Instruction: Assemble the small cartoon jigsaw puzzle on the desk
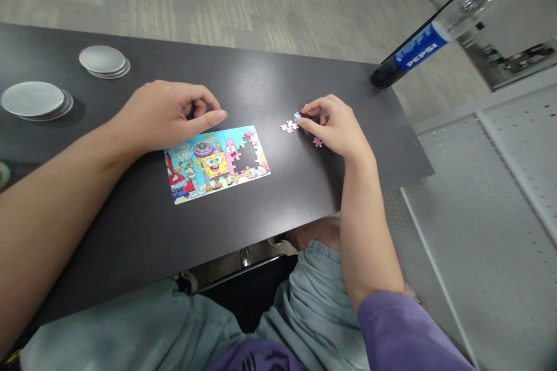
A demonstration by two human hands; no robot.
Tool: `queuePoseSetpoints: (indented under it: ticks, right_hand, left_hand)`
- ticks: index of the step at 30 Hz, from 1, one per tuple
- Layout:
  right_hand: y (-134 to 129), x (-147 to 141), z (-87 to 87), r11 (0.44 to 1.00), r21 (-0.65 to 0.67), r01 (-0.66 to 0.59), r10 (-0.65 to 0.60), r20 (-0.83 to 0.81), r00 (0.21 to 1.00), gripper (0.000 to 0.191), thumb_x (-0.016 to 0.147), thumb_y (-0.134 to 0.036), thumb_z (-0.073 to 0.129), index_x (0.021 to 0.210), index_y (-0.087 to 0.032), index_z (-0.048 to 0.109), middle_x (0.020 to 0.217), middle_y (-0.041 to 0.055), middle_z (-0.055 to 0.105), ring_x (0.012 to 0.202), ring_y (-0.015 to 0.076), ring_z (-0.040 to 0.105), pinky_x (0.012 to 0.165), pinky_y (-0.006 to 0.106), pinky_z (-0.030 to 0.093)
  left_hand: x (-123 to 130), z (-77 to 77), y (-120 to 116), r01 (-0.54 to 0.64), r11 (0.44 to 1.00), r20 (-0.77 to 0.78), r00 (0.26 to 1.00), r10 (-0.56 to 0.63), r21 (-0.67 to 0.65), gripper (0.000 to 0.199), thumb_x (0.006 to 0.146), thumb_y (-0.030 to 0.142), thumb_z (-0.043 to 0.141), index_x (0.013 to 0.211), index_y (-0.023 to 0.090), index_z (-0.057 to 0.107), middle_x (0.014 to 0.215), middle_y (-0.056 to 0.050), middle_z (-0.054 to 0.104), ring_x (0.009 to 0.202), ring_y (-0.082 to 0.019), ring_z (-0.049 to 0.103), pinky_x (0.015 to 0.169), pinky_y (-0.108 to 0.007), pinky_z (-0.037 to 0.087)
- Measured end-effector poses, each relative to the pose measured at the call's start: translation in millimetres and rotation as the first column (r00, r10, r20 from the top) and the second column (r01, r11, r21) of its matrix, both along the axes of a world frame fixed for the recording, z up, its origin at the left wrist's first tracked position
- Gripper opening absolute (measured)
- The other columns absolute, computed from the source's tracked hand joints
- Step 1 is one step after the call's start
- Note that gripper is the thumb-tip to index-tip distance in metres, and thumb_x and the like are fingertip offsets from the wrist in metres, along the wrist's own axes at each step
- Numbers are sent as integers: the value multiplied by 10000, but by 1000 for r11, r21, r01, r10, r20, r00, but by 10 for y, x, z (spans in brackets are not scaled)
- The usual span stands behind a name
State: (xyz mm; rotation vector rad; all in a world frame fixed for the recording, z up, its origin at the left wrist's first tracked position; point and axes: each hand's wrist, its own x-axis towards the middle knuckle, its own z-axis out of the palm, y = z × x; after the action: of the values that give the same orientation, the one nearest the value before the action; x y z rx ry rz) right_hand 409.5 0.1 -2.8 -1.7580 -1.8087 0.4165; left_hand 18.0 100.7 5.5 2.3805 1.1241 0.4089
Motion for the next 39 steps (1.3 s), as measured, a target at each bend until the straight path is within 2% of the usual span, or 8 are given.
queuePoseSetpoints:
  ticks: [5, 12, 15, 18, 24, 28, 34, 39]
  right_hand:
    - [14, -42, 28, 998, -35, -44, 43, -22, 999, 108, 1013, -248, 1003, 1116, -249, 968, 1205, 91, 833, 780, 191, 609, 858, 434, 662]
    - [-6, -89, 83, 969, -233, -80, 14, -270, 963, 252, 979, -384, 1036, 1067, -317, 809, 780, -24, 674, 621, 202, 596, 609, 422, 520]
    - [-26, -176, 157, 976, -194, -98, 23, -356, 934, 312, 943, -426, 1057, 1012, -324, 770, 830, -1, 736, 661, 207, 596, 564, 408, 475]
    - [-31, -366, 252, 987, -71, -142, 101, -408, 907, 254, 971, -424, 1024, 1059, -307, 816, 1010, 38, 837, 821, 222, 711, 662, 393, 572]
    - [3, -886, 308, 932, -96, -349, 294, -362, 885, 146, 1080, -364, 913, 1207, -292, 921, 1067, 32, 891, 945, 260, 765, 914, 456, 694]
    - [32, -1024, 208, 906, -181, -382, 299, -363, 882, 70, 1071, -323, 921, 1140, -317, 924, 1032, 32, 898, 898, 275, 731, 854, 487, 665]
    - [67, -1007, 64, 906, -143, -397, 338, -318, 886, 90, 1026, -257, 892, 1112, -270, 916, 956, 18, 849, 767, 224, 645, 760, 457, 530]
    - [72, -1000, 61, 918, -104, -381, 346, -254, 903, 85, 1025, -218, 903, 1089, -274, 900, 959, 26, 809, 815, 234, 659, 802, 458, 554]
  left_hand:
    - [2, -47, 14, -29, 1000, 23, 999, 29, -7, 404, 1055, 690, 668, 1051, 320, 831, 794, 24, 711, 744, -216, 590, 772, -436, 376]
    - [-26, -53, 8, -9, 999, 20, 1000, 9, -35, 427, 1107, 708, 713, 1142, 303, 841, 829, 63, 725, 821, -201, 582, 820, -408, 395]
    - [-28, -56, 17, -5, 999, 26, 1000, 6, -38, 437, 1112, 729, 731, 1141, 307, 841, 803, 68, 712, 835, -203, 575, 823, -406, 402]
    - [-28, -90, 42, 2, 1000, 52, 999, -1, -30, 436, 1092, 744, 739, 1118, 324, 850, 821, 51, 733, 827, -217, 605, 817, -430, 413]
    - [-33, -140, 80, 20, 1000, 91, 996, -19, -7, 462, 1082, 783, 730, 1100, 342, 866, 855, 27, 777, 854, -235, 673, 820, -455, 443]
    - [-33, -152, 98, 24, 1000, 98, 995, -24, 5, 440, 1066, 774, 738, 1067, 352, 864, 833, 10, 782, 843, -264, 703, 784, -478, 454]
    - [-3, -126, 66, 29, 1000, 96, 995, -30, 5, 544, 1047, 823, 665, 1089, 317, 859, 900, -4, 809, 819, -239, 647, 812, -479, 432]
    - [4, -112, 51, 16, 1000, 78, 997, -16, 3, 555, 1046, 798, 649, 1130, 297, 872, 940, -24, 839, 848, -251, 654, 835, -474, 423]
